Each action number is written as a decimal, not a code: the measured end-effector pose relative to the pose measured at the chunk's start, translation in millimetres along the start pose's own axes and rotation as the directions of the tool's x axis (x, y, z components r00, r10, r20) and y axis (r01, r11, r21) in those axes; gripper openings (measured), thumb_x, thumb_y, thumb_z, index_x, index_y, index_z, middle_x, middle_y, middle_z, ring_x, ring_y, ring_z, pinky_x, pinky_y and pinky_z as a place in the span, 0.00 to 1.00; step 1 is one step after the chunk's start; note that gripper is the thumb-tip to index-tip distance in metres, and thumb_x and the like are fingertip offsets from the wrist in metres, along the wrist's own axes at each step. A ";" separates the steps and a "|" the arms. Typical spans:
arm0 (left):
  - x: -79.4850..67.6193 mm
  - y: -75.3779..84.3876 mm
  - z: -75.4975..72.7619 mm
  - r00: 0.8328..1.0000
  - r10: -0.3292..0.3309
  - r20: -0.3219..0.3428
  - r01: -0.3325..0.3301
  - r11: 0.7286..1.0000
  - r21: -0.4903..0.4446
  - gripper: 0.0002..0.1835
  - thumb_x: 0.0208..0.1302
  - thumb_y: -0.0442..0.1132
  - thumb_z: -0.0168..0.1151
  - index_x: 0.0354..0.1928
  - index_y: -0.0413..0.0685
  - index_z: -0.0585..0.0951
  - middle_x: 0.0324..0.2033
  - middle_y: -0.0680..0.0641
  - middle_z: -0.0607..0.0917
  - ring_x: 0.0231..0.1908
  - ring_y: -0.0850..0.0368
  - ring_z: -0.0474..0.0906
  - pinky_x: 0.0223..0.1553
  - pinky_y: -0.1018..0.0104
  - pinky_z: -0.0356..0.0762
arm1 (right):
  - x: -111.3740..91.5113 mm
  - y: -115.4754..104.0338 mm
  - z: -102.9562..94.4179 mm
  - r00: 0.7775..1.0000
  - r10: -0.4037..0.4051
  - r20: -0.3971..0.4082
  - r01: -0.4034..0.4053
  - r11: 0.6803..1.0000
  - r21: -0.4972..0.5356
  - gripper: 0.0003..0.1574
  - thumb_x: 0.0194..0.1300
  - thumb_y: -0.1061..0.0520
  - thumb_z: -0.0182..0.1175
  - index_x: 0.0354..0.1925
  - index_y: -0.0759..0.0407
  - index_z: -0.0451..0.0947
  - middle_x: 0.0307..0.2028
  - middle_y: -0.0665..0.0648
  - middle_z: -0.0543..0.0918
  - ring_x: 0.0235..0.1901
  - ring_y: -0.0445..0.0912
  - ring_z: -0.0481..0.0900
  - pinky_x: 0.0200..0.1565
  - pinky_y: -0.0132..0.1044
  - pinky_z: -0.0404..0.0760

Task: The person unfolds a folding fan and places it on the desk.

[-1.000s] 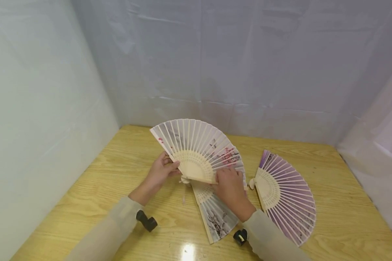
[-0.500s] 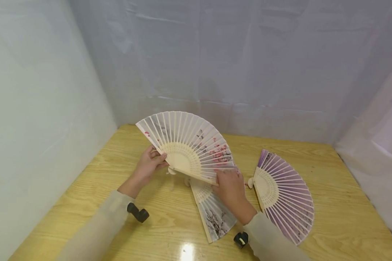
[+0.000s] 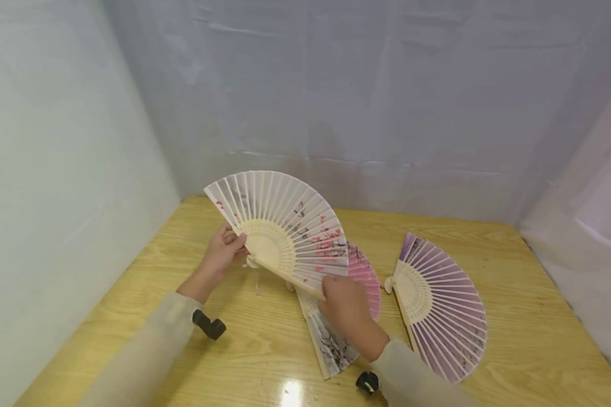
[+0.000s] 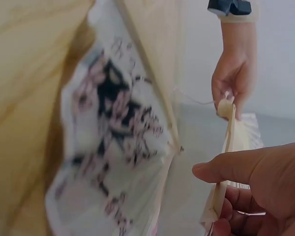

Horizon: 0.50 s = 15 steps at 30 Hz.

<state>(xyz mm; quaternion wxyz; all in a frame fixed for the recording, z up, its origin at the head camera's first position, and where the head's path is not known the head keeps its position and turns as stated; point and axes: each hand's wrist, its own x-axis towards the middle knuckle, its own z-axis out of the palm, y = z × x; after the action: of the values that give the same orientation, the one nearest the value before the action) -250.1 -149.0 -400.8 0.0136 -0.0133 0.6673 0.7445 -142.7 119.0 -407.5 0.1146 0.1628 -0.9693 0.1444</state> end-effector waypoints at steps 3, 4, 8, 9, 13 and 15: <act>4.6 0.4 -2.3 0.999 -0.018 -0.038 0.018 1.000 -0.004 0.16 0.73 0.31 0.50 0.60 0.38 0.66 0.34 0.52 0.77 0.28 0.63 0.76 0.36 0.69 0.80 | 0.2 -11.2 1.3 1.000 -0.021 0.005 0.021 1.000 0.019 0.16 0.49 0.62 0.65 0.20 0.52 0.65 0.16 0.47 0.64 0.16 0.41 0.57 0.19 0.32 0.57; 6.2 0.6 -3.1 0.999 -0.022 -0.044 0.022 1.000 -0.004 0.17 0.74 0.31 0.49 0.61 0.38 0.65 0.34 0.52 0.78 0.27 0.63 0.75 0.34 0.71 0.78 | 0.6 -15.0 1.6 1.000 -0.030 0.002 0.030 0.999 0.020 0.16 0.49 0.62 0.64 0.20 0.52 0.65 0.16 0.47 0.64 0.16 0.41 0.57 0.19 0.32 0.56; 14.7 1.6 -6.6 0.997 -0.033 -0.074 0.034 0.999 0.020 0.18 0.75 0.34 0.47 0.64 0.39 0.64 0.39 0.48 0.77 0.27 0.63 0.74 0.30 0.74 0.74 | 3.3 -31.8 1.7 0.999 -0.052 0.007 0.052 0.999 0.012 0.16 0.50 0.63 0.63 0.20 0.52 0.64 0.16 0.47 0.64 0.16 0.41 0.58 0.17 0.32 0.57; 17.0 1.9 -7.9 0.996 -0.034 -0.079 0.037 0.999 0.034 0.19 0.76 0.35 0.46 0.64 0.39 0.64 0.40 0.46 0.77 0.28 0.63 0.74 0.30 0.75 0.73 | 4.3 -36.0 2.2 0.999 -0.053 0.011 0.053 0.999 0.003 0.16 0.49 0.63 0.63 0.20 0.52 0.65 0.16 0.47 0.65 0.16 0.41 0.59 0.17 0.33 0.58; 26.7 3.1 -12.7 0.995 -0.034 -0.094 0.044 0.994 0.105 0.20 0.77 0.36 0.44 0.67 0.39 0.63 0.49 0.39 0.75 0.31 0.63 0.73 0.30 0.75 0.72 | 11.0 -54.6 6.0 0.998 -0.024 0.060 0.026 0.999 -0.027 0.15 0.47 0.60 0.63 0.19 0.52 0.65 0.16 0.48 0.67 0.16 0.43 0.64 0.14 0.37 0.63; 31.5 3.7 -15.2 0.994 -0.032 -0.100 0.046 0.989 0.139 0.21 0.77 0.37 0.43 0.67 0.38 0.63 0.52 0.38 0.75 0.31 0.63 0.72 0.30 0.75 0.71 | 15.2 -64.8 9.0 0.996 -0.015 0.090 0.019 0.999 -0.044 0.15 0.48 0.59 0.64 0.18 0.53 0.65 0.16 0.49 0.68 0.15 0.44 0.66 0.14 0.39 0.65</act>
<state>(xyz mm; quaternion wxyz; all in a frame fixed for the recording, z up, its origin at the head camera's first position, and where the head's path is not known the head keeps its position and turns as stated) -281.7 -164.4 -400.0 -0.0038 -0.0617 0.7176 0.6937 -135.7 53.2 -396.1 0.0760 0.1747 -0.9750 0.1142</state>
